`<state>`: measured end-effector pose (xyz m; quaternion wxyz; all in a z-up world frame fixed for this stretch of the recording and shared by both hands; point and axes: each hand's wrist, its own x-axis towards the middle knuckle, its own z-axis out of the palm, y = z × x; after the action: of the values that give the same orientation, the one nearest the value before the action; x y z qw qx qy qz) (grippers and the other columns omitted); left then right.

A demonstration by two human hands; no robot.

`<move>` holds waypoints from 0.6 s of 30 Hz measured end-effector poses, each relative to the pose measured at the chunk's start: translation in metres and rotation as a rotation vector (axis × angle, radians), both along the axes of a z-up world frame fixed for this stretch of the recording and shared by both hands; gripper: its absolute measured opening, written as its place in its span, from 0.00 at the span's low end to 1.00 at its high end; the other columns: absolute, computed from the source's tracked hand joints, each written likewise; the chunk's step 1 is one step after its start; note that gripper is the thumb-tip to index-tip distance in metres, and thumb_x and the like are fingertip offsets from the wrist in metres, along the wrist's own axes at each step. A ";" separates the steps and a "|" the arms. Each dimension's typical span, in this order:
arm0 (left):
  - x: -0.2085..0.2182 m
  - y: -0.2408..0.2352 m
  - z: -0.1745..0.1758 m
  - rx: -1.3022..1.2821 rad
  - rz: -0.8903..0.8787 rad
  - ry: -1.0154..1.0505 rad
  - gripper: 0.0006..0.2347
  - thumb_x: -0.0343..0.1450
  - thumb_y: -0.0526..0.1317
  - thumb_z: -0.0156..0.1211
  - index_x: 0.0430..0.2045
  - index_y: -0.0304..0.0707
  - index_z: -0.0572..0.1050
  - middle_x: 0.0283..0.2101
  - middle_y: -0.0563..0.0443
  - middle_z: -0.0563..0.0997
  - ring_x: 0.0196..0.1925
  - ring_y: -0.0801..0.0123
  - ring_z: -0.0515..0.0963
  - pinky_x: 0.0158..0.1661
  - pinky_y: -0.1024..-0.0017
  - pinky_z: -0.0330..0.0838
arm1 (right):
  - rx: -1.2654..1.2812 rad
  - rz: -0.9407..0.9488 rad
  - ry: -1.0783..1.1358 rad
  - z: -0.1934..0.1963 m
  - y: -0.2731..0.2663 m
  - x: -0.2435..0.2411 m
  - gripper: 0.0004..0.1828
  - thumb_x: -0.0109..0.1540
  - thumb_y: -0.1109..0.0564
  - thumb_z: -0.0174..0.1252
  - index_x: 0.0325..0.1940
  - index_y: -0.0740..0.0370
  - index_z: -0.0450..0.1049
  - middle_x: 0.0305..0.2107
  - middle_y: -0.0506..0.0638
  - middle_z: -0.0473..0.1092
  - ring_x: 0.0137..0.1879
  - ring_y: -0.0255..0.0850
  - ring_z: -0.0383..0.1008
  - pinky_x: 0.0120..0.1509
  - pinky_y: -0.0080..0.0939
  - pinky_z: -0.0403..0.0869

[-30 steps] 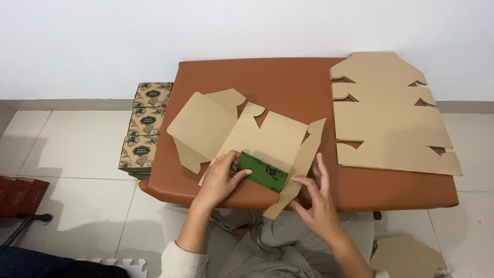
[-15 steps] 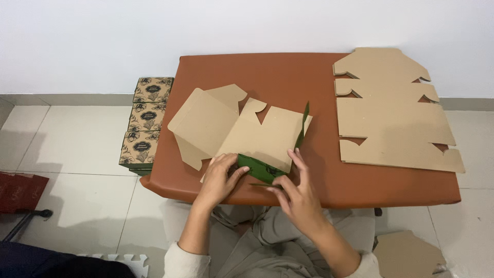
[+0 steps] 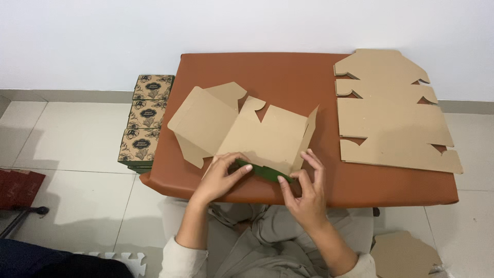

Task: The person assembles a flat cardboard box by folding its sides and securing them with green tape. They then place a patterned lid on top and set the completed box aside. The person repeats this process with another flat cardboard piece.

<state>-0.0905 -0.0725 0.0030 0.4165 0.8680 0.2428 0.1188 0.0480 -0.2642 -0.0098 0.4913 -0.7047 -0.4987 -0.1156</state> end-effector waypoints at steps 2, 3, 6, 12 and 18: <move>0.005 -0.003 0.014 -0.263 -0.048 -0.263 0.08 0.70 0.39 0.64 0.36 0.34 0.82 0.36 0.37 0.86 0.47 0.47 0.83 0.54 0.54 0.68 | -0.087 -0.062 -0.107 0.005 0.003 0.000 0.15 0.59 0.54 0.68 0.32 0.60 0.67 0.57 0.57 0.59 0.72 0.68 0.56 0.71 0.71 0.58; 0.005 -0.001 0.013 -0.262 -0.046 -0.263 0.08 0.70 0.39 0.64 0.36 0.34 0.82 0.36 0.37 0.86 0.47 0.47 0.83 0.54 0.54 0.68 | -0.087 -0.060 -0.107 0.001 0.004 0.002 0.15 0.59 0.54 0.68 0.32 0.60 0.67 0.57 0.57 0.59 0.72 0.68 0.56 0.71 0.71 0.58; 0.008 0.004 0.007 -0.265 -0.014 -0.213 0.05 0.69 0.42 0.66 0.30 0.43 0.83 0.28 0.48 0.85 0.38 0.67 0.80 0.45 0.65 0.72 | -0.069 -0.101 -0.221 -0.006 0.006 0.008 0.18 0.56 0.50 0.71 0.35 0.56 0.67 0.56 0.52 0.60 0.71 0.60 0.60 0.70 0.65 0.61; 0.013 0.004 -0.002 -0.325 -0.071 -0.224 0.06 0.69 0.39 0.65 0.34 0.38 0.84 0.34 0.43 0.87 0.42 0.65 0.80 0.49 0.64 0.72 | -0.154 0.040 -0.220 0.014 0.013 0.011 0.14 0.58 0.55 0.69 0.47 0.54 0.79 0.32 0.45 0.78 0.45 0.43 0.79 0.72 0.64 0.53; 0.008 0.000 -0.003 -0.393 -0.034 -0.226 0.06 0.71 0.39 0.64 0.31 0.38 0.85 0.31 0.48 0.86 0.41 0.69 0.79 0.47 0.68 0.71 | -0.092 0.008 -0.075 0.002 0.014 0.011 0.05 0.58 0.56 0.69 0.37 0.54 0.81 0.29 0.45 0.80 0.38 0.42 0.80 0.71 0.62 0.55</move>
<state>-0.0828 -0.0720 -0.0001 0.6040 0.7553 0.1985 0.1590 0.0593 -0.2498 -0.0074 0.4396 -0.7196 -0.5246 -0.1170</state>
